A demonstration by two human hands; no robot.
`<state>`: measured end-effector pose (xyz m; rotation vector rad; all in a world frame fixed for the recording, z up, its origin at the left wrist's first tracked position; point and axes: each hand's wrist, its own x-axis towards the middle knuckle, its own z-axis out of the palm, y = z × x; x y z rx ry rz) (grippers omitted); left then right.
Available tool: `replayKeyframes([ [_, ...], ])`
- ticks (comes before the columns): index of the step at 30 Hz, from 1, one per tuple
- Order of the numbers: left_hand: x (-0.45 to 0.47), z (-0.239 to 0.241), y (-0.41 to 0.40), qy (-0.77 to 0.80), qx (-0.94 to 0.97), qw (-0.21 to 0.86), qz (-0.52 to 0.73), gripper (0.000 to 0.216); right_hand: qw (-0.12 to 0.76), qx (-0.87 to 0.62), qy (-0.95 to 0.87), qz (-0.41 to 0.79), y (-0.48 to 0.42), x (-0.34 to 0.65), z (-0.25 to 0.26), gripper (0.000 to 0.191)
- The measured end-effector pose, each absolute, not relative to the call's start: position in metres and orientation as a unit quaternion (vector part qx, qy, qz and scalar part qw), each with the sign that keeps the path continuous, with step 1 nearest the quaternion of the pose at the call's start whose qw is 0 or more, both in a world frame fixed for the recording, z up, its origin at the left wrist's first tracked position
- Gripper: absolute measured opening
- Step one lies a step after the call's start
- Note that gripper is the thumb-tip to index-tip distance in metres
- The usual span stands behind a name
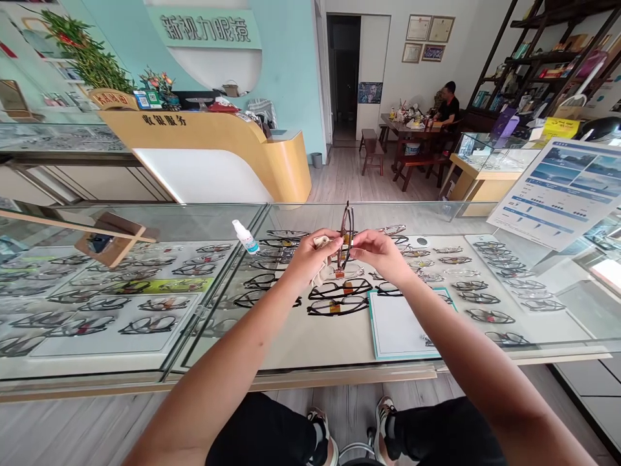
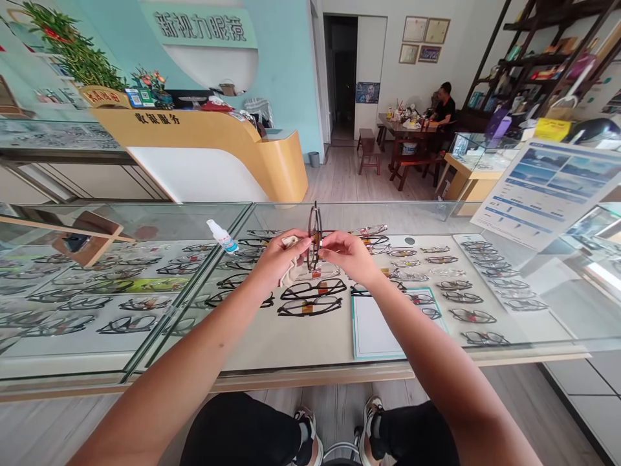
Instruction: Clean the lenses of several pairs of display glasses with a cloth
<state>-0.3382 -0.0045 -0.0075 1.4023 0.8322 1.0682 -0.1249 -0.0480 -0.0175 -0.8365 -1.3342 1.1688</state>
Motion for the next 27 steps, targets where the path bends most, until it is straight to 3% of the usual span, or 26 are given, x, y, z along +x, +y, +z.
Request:
replayKeyframes([
  [10, -0.339, -0.008, -0.003, 0.367, 0.6, 0.528, 0.475, 0.07, 0.551, -0.404, -0.569, 0.457, -0.049, -0.123, -0.013, 0.036],
  [19, -0.347, -0.008, 0.009, 0.379, 0.626, 0.478, 0.486, 0.065, 0.661, -0.404, -0.529, 0.346, -0.044, -0.094, -0.002, 0.031],
  [27, -0.35, -0.002, 0.005, 0.376, 0.685, 0.433, 0.448, 0.057, 0.687, -0.416, -0.548, 0.236, -0.045, -0.075, 0.009, 0.032],
])
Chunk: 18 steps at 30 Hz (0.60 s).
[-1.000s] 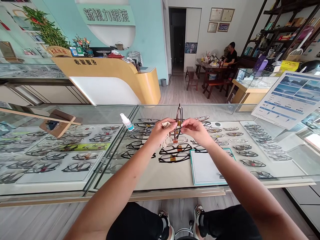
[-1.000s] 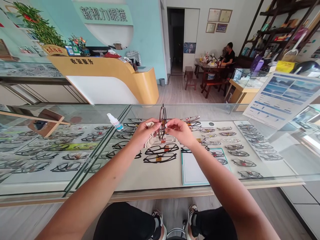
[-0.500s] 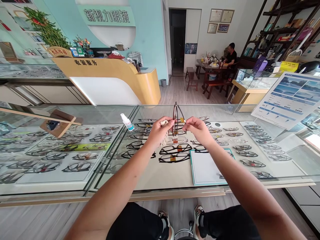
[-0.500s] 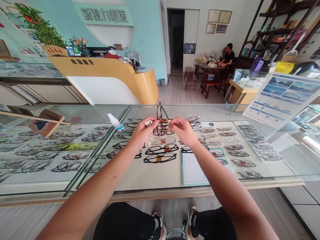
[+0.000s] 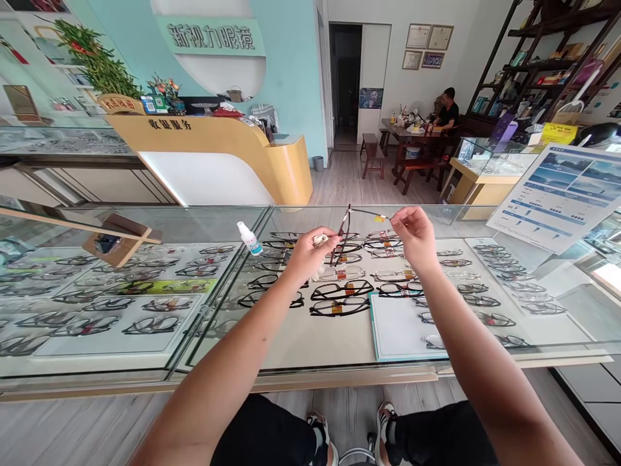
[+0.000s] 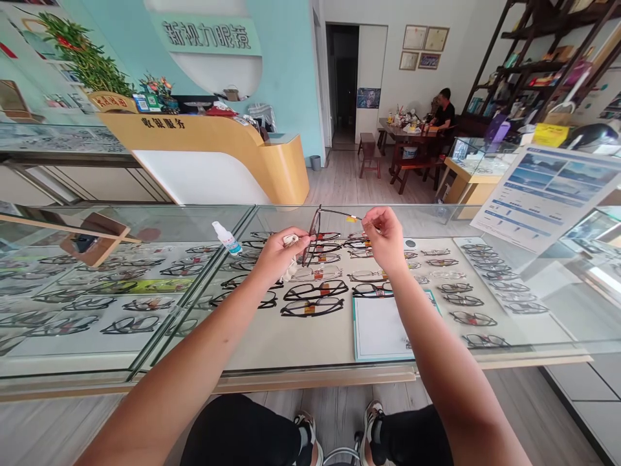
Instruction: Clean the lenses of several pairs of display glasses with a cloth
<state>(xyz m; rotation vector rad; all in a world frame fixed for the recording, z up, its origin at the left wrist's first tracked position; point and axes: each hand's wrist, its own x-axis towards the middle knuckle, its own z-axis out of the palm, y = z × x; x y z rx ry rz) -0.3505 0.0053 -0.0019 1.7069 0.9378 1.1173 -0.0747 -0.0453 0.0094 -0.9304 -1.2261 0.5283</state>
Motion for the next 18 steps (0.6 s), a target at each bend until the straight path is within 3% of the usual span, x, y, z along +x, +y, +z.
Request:
replayKeyframes([
  [8, -0.35, -0.006, 0.009, 0.391, 0.653, 0.42, 0.495, 0.056, 0.741, -0.41, -0.497, 0.187, -0.058, -0.08, 0.018, 0.012],
  [14, -0.347, -0.007, 0.004, 0.385, 0.63, 0.423, 0.525, 0.055, 0.67, -0.345, -0.47, 0.46, -0.066, -0.097, 0.022, 0.016],
  [18, -0.342, -0.004, -0.004, 0.38, 0.633, 0.45, 0.502, 0.057, 0.618, -0.311, -0.429, 0.58, -0.059, -0.111, 0.014, 0.023],
])
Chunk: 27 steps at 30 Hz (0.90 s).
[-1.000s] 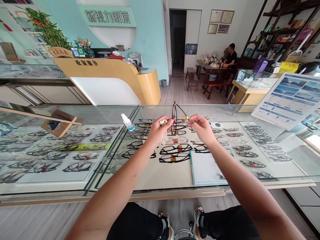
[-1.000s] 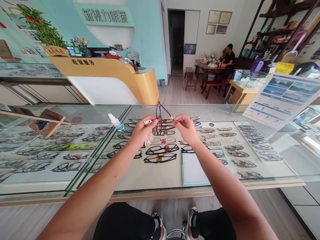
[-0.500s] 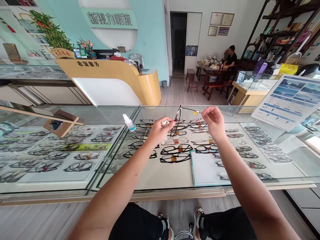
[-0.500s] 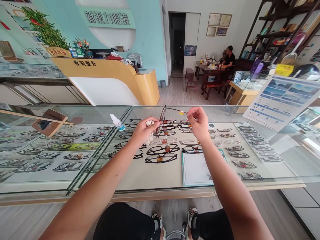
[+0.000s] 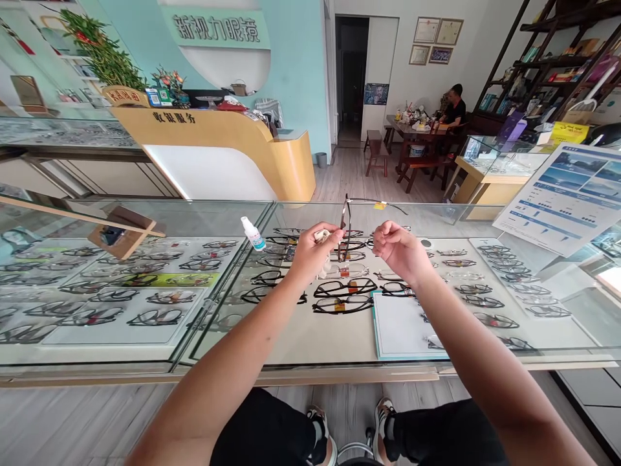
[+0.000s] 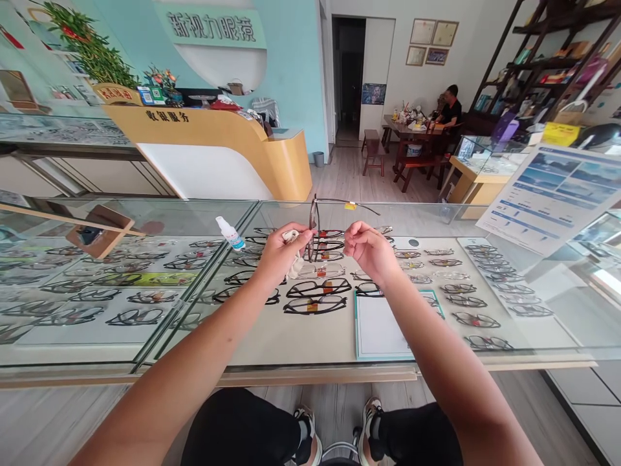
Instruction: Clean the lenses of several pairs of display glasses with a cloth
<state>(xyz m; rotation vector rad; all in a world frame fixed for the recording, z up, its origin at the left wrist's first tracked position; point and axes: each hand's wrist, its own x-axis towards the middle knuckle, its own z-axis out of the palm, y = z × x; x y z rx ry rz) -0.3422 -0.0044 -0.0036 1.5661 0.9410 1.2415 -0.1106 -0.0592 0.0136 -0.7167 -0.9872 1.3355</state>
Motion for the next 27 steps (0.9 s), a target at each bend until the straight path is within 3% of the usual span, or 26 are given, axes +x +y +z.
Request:
replayKeyframes([
  [10, -0.331, -0.007, -0.017, 0.37, 0.647, 0.472, 0.471, 0.059, 0.563, -0.331, -0.451, 0.608, -0.054, -0.124, -0.005, 0.025],
  [19, -0.329, -0.003, -0.02, 0.349, 0.679, 0.461, 0.453, 0.053, 0.581, -0.363, -0.479, 0.548, -0.057, -0.127, -0.005, 0.046],
  [27, -0.329, -0.007, -0.021, 0.361, 0.664, 0.46, 0.466, 0.05, 0.603, -0.374, -0.474, 0.52, -0.053, -0.126, -0.006, 0.038],
])
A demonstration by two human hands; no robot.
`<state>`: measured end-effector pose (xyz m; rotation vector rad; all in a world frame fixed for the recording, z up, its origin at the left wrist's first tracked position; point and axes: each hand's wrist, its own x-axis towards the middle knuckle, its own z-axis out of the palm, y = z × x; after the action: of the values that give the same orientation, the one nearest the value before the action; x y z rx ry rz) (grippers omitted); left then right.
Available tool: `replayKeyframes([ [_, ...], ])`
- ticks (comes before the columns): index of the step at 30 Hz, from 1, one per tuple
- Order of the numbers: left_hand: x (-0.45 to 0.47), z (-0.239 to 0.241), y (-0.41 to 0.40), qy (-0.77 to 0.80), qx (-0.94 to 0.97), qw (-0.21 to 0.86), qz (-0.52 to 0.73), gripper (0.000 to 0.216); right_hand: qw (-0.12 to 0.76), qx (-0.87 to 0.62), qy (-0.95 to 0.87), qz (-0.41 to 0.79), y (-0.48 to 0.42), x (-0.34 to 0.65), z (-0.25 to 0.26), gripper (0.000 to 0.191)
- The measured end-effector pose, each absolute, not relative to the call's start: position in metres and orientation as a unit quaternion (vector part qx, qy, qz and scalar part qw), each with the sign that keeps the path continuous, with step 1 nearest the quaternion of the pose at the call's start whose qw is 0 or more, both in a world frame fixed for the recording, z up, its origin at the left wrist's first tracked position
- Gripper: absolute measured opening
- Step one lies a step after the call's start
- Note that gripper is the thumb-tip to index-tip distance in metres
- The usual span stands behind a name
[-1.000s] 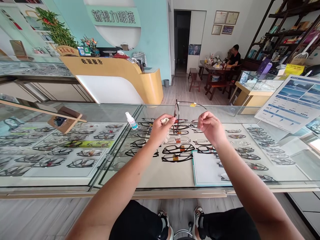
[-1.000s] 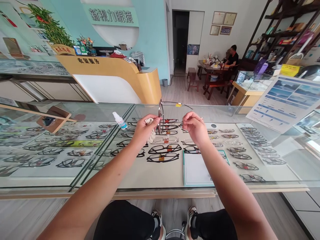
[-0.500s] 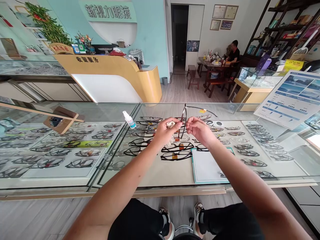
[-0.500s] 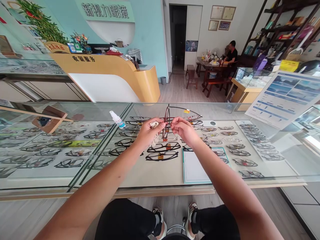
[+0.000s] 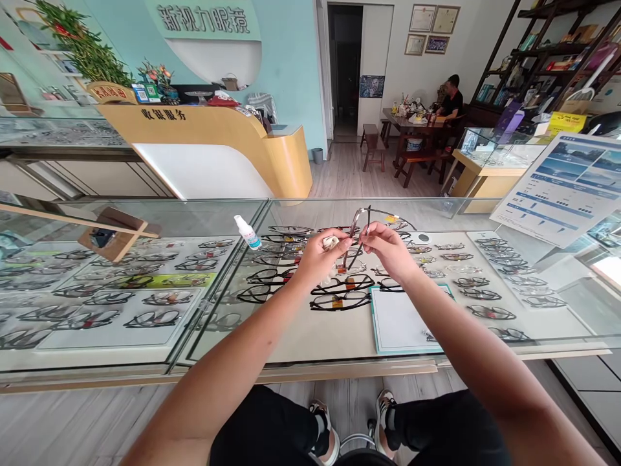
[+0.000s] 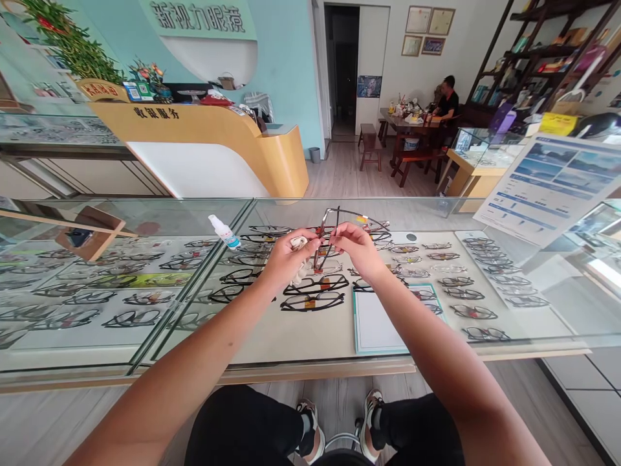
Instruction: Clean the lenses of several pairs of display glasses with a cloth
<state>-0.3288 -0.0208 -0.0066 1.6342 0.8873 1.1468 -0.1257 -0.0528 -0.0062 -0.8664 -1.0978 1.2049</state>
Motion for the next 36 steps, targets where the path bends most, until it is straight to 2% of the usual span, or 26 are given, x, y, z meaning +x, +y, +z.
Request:
replayKeyframes([
  [7, -0.333, -0.014, -0.014, 0.37, 0.647, 0.446, 0.496, 0.051, 0.613, -0.389, -0.474, 0.498, -0.052, -0.123, -0.007, 0.023],
  [9, -0.334, -0.013, -0.014, 0.369, 0.642, 0.444, 0.505, 0.049, 0.623, -0.393, -0.465, 0.492, -0.051, -0.123, -0.008, 0.026],
  [15, -0.333, -0.008, -0.012, 0.368, 0.607, 0.457, 0.535, 0.051, 0.644, -0.423, -0.42, 0.48, -0.049, -0.12, -0.007, 0.058],
  [22, -0.336, -0.009, 0.003, 0.348, 0.506, 0.51, 0.602, 0.059, 0.654, -0.436, -0.386, 0.483, -0.05, -0.117, -0.002, 0.048],
  [29, -0.342, -0.002, 0.013, 0.327, 0.45, 0.529, 0.641, 0.061, 0.63, -0.465, -0.362, 0.506, -0.046, -0.118, -0.009, 0.046],
  [31, -0.343, -0.002, 0.012, 0.333, 0.472, 0.519, 0.63, 0.06, 0.632, -0.507, -0.377, 0.448, -0.045, -0.114, -0.011, 0.045],
  [34, -0.343, -0.003, 0.009, 0.354, 0.507, 0.502, 0.605, 0.059, 0.653, -0.568, -0.456, 0.206, -0.049, -0.108, -0.01, 0.041],
  [36, -0.341, -0.004, 0.004, 0.364, 0.529, 0.495, 0.586, 0.057, 0.617, -0.559, -0.551, 0.057, -0.056, -0.108, -0.009, 0.034],
])
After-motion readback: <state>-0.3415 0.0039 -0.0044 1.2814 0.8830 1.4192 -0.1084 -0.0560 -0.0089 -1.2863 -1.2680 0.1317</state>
